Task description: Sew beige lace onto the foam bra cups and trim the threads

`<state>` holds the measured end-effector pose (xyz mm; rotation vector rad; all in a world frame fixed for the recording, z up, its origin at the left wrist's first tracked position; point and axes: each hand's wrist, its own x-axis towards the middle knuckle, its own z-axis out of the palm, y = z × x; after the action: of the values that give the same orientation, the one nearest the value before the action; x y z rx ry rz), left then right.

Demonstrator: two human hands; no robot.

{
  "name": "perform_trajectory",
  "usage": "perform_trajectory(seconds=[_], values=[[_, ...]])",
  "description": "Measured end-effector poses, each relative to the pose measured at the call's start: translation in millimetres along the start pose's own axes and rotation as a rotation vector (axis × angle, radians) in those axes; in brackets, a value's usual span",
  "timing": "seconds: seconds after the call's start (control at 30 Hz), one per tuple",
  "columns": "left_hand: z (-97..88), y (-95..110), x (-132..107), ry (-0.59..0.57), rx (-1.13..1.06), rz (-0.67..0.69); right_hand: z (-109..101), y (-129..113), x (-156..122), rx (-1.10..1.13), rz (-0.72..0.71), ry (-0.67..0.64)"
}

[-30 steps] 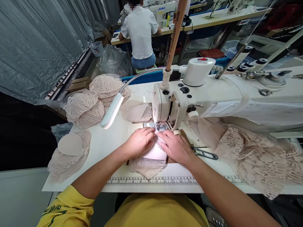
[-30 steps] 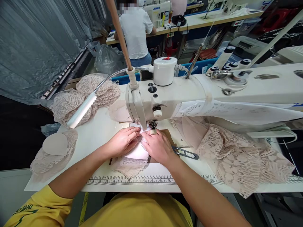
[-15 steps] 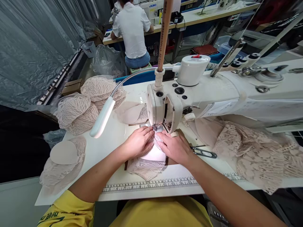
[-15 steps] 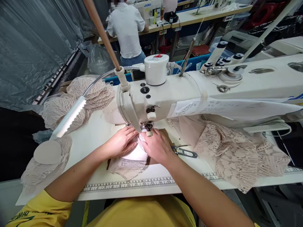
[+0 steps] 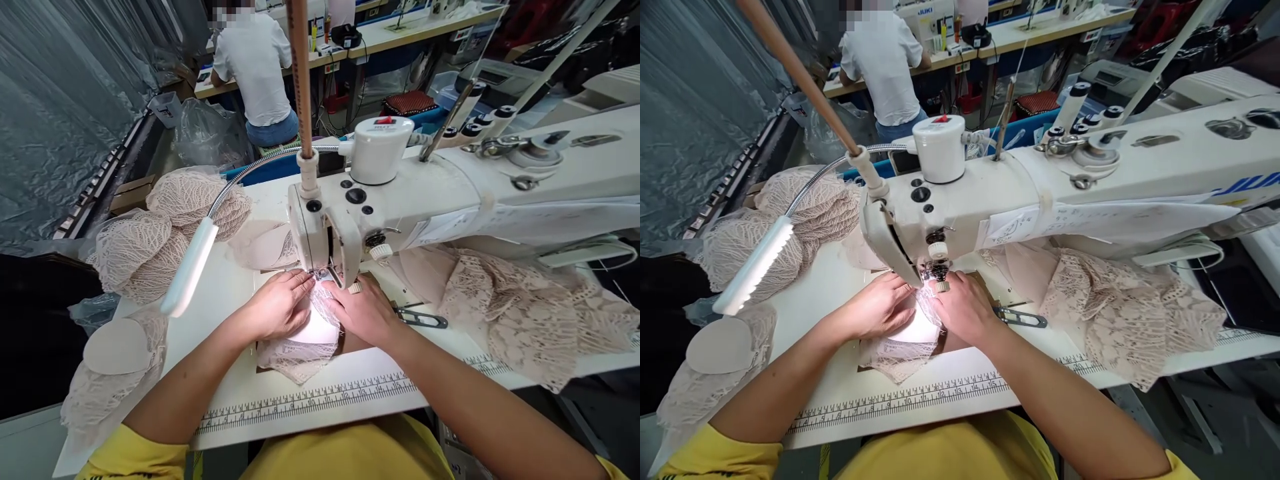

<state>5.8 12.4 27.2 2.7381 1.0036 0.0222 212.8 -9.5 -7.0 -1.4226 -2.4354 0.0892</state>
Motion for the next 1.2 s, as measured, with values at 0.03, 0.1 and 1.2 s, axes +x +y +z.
perform_trajectory(seconds=[0.03, 0.1, 1.2], values=[[-1.7, -1.4, -1.5, -0.002, 0.023, 0.001, 0.2, 0.9, -0.4, 0.006, 0.005, -0.003], [-3.3, -2.8, -4.8, 0.028, 0.072, 0.005, 0.2, 2.6, -1.2, 0.016, 0.011, -0.003], [27.9, 14.3, -7.4, 0.32, -0.048, -0.009, -5.0, 2.1, -3.1, 0.186, -0.165, 0.059]])
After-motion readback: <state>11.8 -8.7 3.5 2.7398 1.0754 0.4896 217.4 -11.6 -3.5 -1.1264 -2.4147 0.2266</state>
